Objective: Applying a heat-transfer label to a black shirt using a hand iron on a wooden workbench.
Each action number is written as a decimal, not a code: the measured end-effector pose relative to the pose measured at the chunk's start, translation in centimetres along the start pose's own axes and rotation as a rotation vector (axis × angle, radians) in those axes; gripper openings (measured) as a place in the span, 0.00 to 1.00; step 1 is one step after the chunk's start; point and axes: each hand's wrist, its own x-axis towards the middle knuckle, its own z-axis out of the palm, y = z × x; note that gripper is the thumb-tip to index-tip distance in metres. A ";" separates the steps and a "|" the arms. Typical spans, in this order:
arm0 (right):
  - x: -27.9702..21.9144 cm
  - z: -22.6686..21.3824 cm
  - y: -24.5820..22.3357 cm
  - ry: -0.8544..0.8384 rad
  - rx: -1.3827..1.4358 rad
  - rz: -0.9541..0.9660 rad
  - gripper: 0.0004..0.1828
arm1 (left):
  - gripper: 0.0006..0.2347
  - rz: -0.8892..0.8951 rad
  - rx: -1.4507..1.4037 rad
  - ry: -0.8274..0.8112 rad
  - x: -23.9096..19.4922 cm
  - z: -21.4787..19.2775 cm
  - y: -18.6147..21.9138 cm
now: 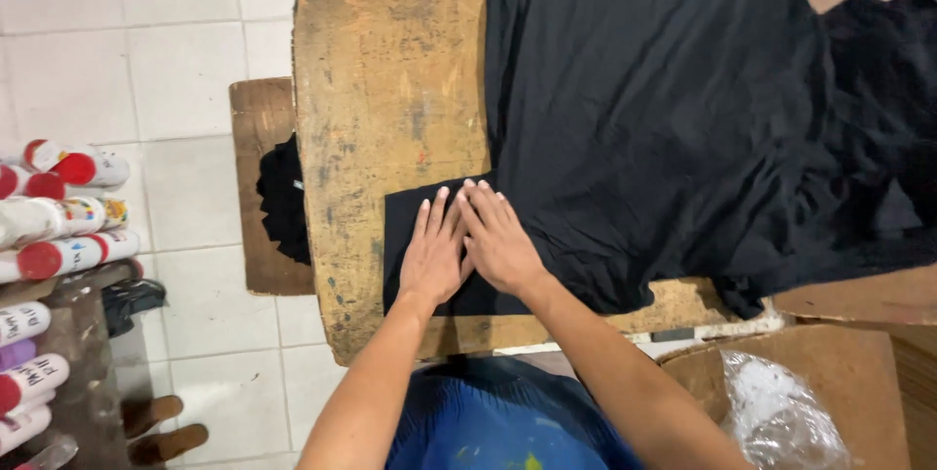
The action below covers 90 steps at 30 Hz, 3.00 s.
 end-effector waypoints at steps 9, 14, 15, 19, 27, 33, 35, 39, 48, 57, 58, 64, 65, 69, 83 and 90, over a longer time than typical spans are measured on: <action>0.8 0.3 1.2 -0.239 -0.177 -0.028 0.41 | 0.38 -0.158 0.016 0.100 -1.6 1.1 -1.8; -0.4 0.6 0.7 -0.270 -0.269 0.122 0.44 | 0.38 -0.154 0.036 0.124 -1.5 1.5 -2.1; -1.2 0.3 0.7 -0.288 -0.286 0.111 0.44 | 0.37 -0.152 0.035 0.138 -1.4 1.5 -2.2; -5.9 -0.5 1.8 -0.294 -0.335 0.081 0.45 | 0.36 -0.135 0.042 0.170 -1.5 1.7 -2.1; -14.4 -5.7 1.2 -0.130 -0.136 0.366 0.38 | 0.33 0.456 0.048 0.080 -2.7 4.7 0.8; -26.2 -8.7 -6.2 0.084 0.152 0.677 0.24 | 0.32 0.733 -0.038 0.033 -6.6 4.2 3.8; -31.3 -8.2 -9.0 0.171 0.273 0.812 0.20 | 0.32 0.763 -0.028 0.061 -8.1 4.0 3.9; -38.7 -7.4 -11.4 0.210 0.448 1.462 0.21 | 0.34 0.832 0.060 0.112 -10.0 3.8 3.0; -65.8 -2.6 -5.2 1.135 0.547 2.230 0.12 | 0.13 0.649 -0.390 0.194 -15.5 3.0 3.7; -63.3 -6.8 -5.5 1.366 0.217 2.132 0.40 | 0.26 -0.083 -0.113 0.338 -16.5 4.5 9.1; -63.5 -7.0 -5.4 1.371 0.283 2.131 0.39 | 0.31 -0.227 -0.078 0.355 -16.0 4.3 9.1; -63.6 -7.9 -5.1 1.412 0.261 2.007 0.19 | 0.36 -0.539 -0.128 0.160 -16.9 4.7 6.1; -63.2 -8.1 -5.4 1.416 0.265 2.005 0.19 | 0.36 -0.537 -0.126 0.163 -17.7 4.9 5.9; -61.4 -9.6 -6.9 1.279 0.093 1.928 0.25 | 0.37 -0.522 -0.107 0.096 -19.7 5.1 6.0; -53.3 -22.4 -4.2 0.793 0.451 1.540 0.22 | 0.35 -0.548 -0.302 0.275 -19.3 4.4 0.1; -28.8 -15.4 -6.6 0.368 0.833 1.356 0.19 | 0.33 -0.385 -0.196 0.143 -17.3 1.1 -5.1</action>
